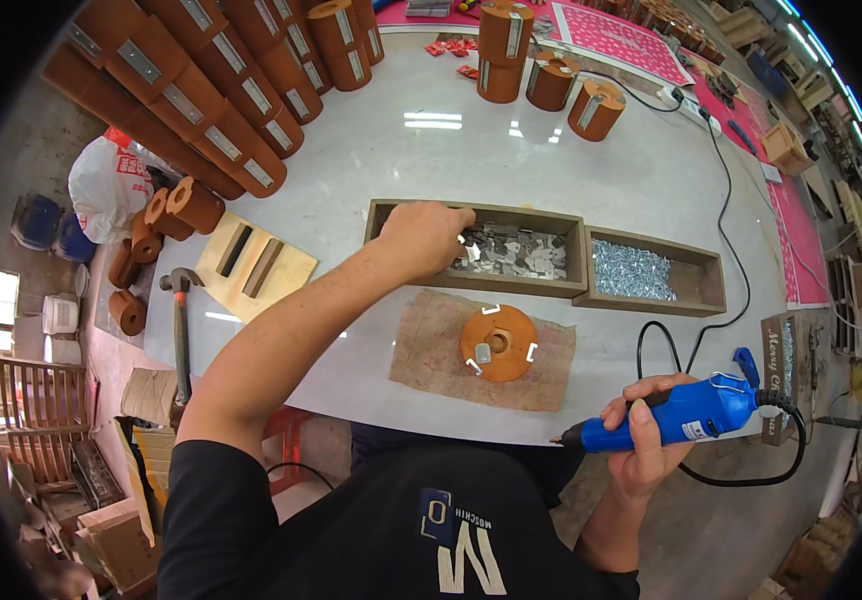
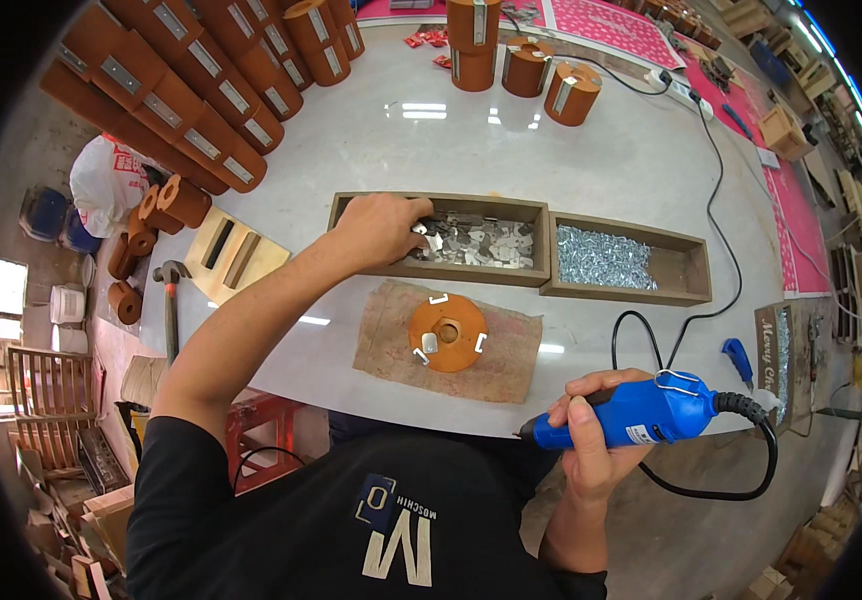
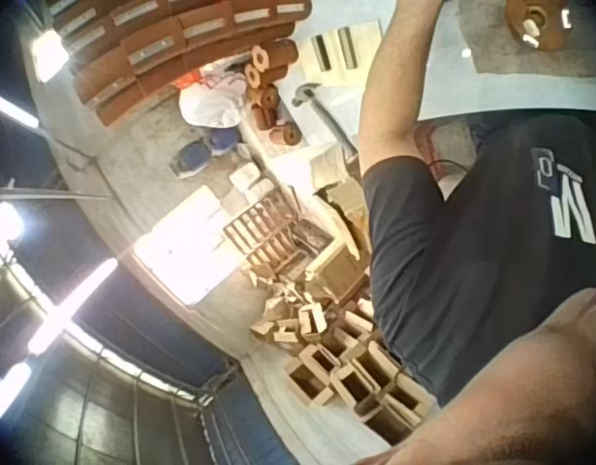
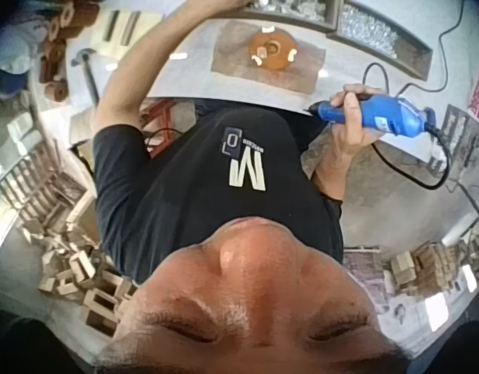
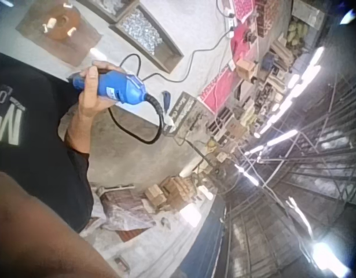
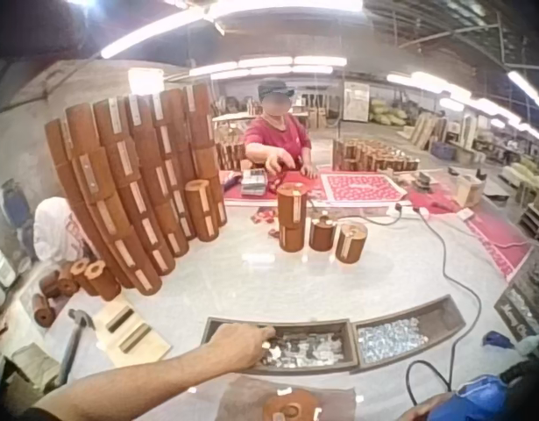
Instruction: Attaching metal plates and hardware to cylindrical wooden furniture components using an electric screwdriver and hammer.
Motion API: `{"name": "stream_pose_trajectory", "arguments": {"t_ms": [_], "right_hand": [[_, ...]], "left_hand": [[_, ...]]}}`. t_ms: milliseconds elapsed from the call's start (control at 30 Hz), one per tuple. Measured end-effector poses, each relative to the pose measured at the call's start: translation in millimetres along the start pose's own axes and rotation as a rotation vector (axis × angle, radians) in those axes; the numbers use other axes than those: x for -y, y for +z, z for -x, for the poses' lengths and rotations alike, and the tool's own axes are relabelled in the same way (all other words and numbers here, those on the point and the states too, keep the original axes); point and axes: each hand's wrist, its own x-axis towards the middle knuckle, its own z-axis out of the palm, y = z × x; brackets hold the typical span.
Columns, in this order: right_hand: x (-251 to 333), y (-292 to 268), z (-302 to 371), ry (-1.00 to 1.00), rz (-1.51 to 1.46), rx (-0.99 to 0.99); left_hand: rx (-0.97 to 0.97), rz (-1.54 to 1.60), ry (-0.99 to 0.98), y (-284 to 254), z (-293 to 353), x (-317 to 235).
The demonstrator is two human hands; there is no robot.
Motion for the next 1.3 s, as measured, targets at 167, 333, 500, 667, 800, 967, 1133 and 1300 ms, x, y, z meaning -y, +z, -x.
{"name": "stream_pose_trajectory", "arguments": {"t_ms": [167, 333, 500, 667, 800, 967, 1133, 1300], "right_hand": [[1, 2, 3, -0.008, 0.010, 0.024], [-2, -2, 2, 0.006, 0.012, 0.001], [-4, 3, -1, 0.015, 0.010, 0.007], [-5, 10, 1, 0.019, -0.025, 0.089], [-4, 9, 2, 0.026, -0.022, 0.093], [-4, 8, 2, 0.033, -0.029, 0.075], [-5, 10, 0, 0.040, -0.022, 0.092], [-5, 14, -3, 0.031, -0.036, 0.125]], "left_hand": [[0.052, -0.081, 0.012, 2, 1, 7], [-0.234, 0.191, -0.086, -9, 17, 12], [0.193, 1.113, -0.127, -31, 41, -23], [0.339, 1.062, -0.126, -24, 51, -36], [0.322, 1.109, -0.131, -22, 57, -32], [0.282, 1.325, -0.237, -38, 64, -28], [0.252, 1.167, -0.120, -35, 68, -23], [0.203, 0.840, 0.039, -31, 72, -34]]}}
